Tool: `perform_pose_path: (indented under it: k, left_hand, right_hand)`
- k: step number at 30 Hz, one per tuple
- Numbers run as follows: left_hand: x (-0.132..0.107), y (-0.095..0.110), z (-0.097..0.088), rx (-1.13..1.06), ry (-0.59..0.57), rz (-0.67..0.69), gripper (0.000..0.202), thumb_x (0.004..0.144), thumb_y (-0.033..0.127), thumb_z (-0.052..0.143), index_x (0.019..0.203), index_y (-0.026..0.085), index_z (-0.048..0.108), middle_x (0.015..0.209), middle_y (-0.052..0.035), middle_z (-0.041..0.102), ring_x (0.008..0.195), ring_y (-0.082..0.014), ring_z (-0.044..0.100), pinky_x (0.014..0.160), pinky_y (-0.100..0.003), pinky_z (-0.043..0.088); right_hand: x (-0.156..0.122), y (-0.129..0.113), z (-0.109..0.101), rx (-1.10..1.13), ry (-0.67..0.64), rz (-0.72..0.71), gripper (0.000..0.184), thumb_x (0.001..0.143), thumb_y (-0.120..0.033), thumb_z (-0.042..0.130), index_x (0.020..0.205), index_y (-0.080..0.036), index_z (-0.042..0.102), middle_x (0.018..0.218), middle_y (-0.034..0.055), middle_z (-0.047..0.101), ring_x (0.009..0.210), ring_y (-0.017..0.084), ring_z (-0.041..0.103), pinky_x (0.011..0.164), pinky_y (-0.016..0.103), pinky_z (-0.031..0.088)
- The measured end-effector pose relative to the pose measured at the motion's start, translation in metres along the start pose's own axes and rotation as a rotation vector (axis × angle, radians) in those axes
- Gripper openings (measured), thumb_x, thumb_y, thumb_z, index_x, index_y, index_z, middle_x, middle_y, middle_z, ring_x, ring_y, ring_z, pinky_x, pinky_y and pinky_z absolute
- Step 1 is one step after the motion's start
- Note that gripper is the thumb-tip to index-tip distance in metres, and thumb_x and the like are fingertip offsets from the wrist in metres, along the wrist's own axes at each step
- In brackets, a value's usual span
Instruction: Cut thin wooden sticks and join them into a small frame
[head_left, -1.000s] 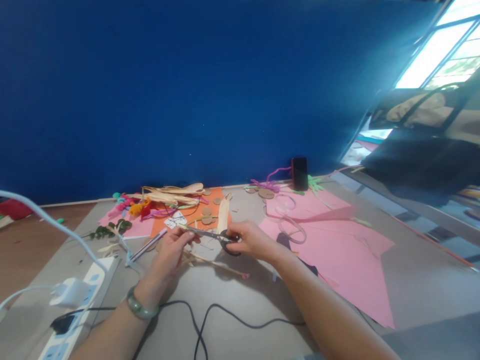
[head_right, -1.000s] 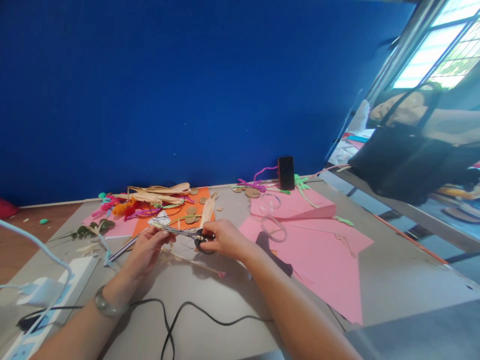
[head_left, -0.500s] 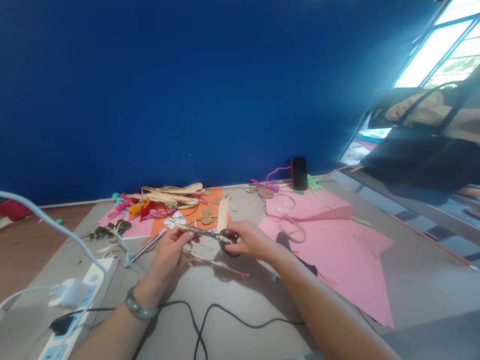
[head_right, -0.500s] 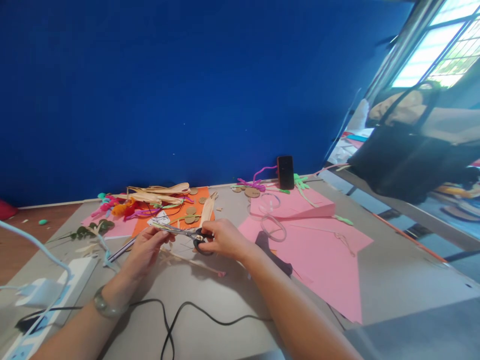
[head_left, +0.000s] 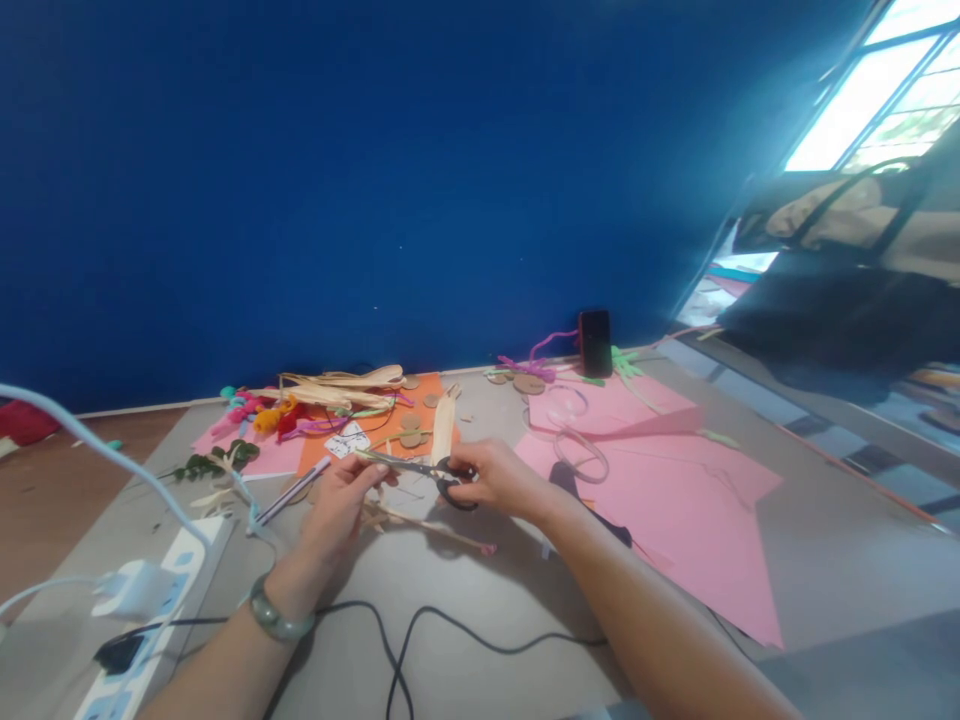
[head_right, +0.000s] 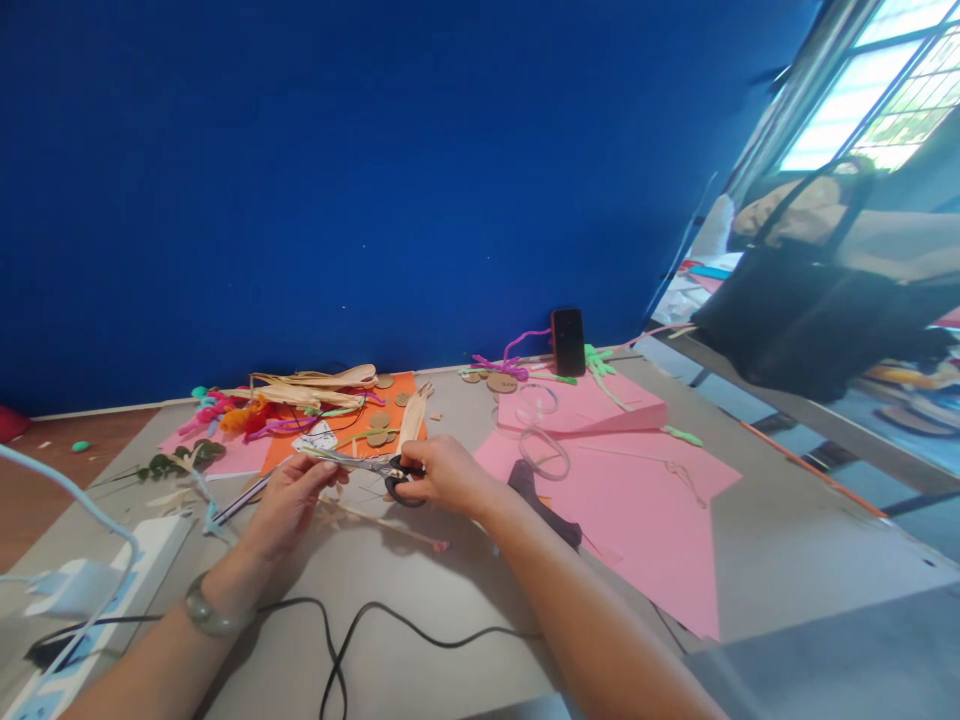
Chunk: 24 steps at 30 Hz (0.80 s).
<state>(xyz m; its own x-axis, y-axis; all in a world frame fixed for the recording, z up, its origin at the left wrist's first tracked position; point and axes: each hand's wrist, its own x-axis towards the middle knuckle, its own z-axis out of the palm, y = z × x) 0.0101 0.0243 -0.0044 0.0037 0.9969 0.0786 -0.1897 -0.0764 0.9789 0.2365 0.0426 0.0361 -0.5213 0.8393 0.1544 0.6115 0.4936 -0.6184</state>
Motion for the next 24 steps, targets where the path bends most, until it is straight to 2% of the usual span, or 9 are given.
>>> perform_pose_path:
  k: [10, 15, 24]
  left_hand:
    - [-0.0018, 0.0014, 0.0019, -0.014, -0.003, -0.022, 0.010, 0.073, 0.025, 0.066, 0.076, 0.015, 0.067, 0.070, -0.0033, 0.067, 0.067, -0.0147, 0.057, 0.067, -0.026, 0.042]
    - [-0.0027, 0.0027, 0.0040, -0.015, -0.039, -0.012, 0.010, 0.073, 0.024, 0.066, 0.077, 0.015, 0.068, 0.069, -0.0033, 0.067, 0.066, -0.0149, 0.057, 0.068, -0.027, 0.042]
    - [-0.0039, 0.0036, 0.0034, 0.025, -0.063, -0.013, 0.009, 0.075, 0.024, 0.064, 0.076, 0.015, 0.068, 0.068, -0.0028, 0.065, 0.068, -0.0153, 0.056, 0.067, -0.027, 0.042]
  right_hand:
    - [0.0008, 0.0022, 0.0023, 0.019, 0.007, -0.008, 0.018, 0.069, -0.025, 0.066, 0.062, -0.016, 0.053, 0.055, -0.0063, 0.047, 0.052, 0.007, 0.037, 0.050, 0.018, 0.025]
    - [0.0004, 0.0001, 0.0038, 0.028, -0.004, -0.008, 0.021, 0.067, -0.028, 0.069, 0.062, -0.016, 0.052, 0.057, -0.0055, 0.051, 0.053, 0.008, 0.038, 0.050, 0.019, 0.025]
    - [0.0010, 0.0016, 0.0059, 0.066, 0.003, 0.019, 0.022, 0.065, -0.026, 0.070, 0.060, -0.016, 0.051, 0.054, -0.0067, 0.048, 0.052, 0.007, 0.038, 0.048, 0.017, 0.025]
